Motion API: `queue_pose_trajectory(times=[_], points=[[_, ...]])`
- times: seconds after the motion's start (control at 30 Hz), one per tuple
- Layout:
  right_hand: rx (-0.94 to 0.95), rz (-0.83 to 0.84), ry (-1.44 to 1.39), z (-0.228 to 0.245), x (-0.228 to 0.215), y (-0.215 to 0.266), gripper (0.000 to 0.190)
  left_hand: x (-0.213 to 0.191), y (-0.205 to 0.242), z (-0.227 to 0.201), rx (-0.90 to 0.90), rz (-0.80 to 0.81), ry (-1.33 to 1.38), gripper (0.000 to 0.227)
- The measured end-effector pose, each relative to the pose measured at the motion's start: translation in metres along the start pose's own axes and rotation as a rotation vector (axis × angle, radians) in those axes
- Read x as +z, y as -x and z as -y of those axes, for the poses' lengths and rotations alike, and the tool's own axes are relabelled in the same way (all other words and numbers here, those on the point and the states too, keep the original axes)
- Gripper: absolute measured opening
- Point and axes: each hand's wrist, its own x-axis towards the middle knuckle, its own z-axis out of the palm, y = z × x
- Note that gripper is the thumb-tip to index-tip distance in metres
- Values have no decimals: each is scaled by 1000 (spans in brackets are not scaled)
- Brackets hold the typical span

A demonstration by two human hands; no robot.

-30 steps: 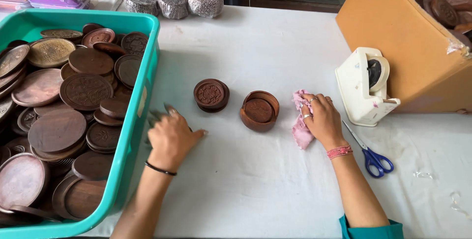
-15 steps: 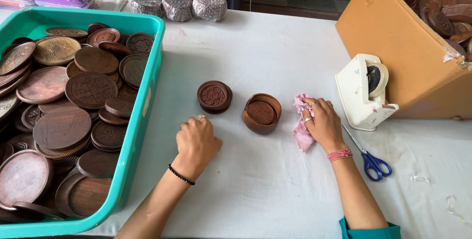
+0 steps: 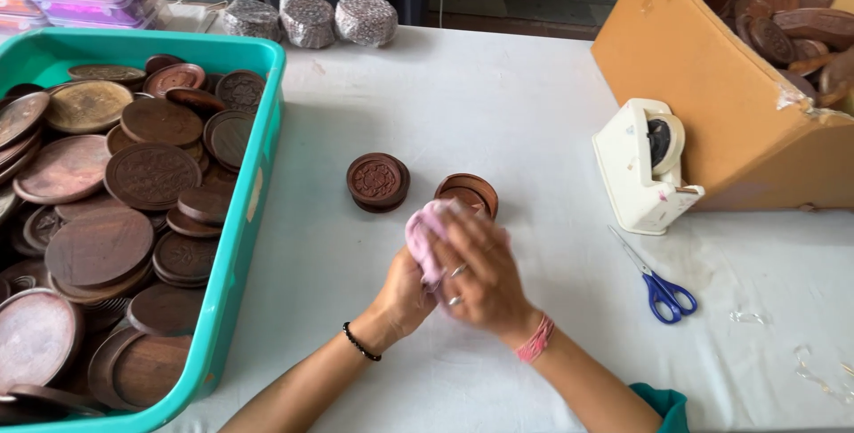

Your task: Clean and sort wooden coasters and their holders on a table.

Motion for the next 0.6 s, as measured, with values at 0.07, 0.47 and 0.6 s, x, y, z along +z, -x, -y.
queue_pose_trajectory(times=[0.07, 0.47, 0.6], points=[[44, -48, -76, -20, -5, 8, 34, 22, 8, -9, -8, 17, 7, 48], [234, -59, -285, -27, -10, 15, 44, 45, 21, -32, 42, 68, -80, 56], [307, -49, -463, -27, 0, 38, 51, 29, 13, -26, 51, 77, -58, 57]])
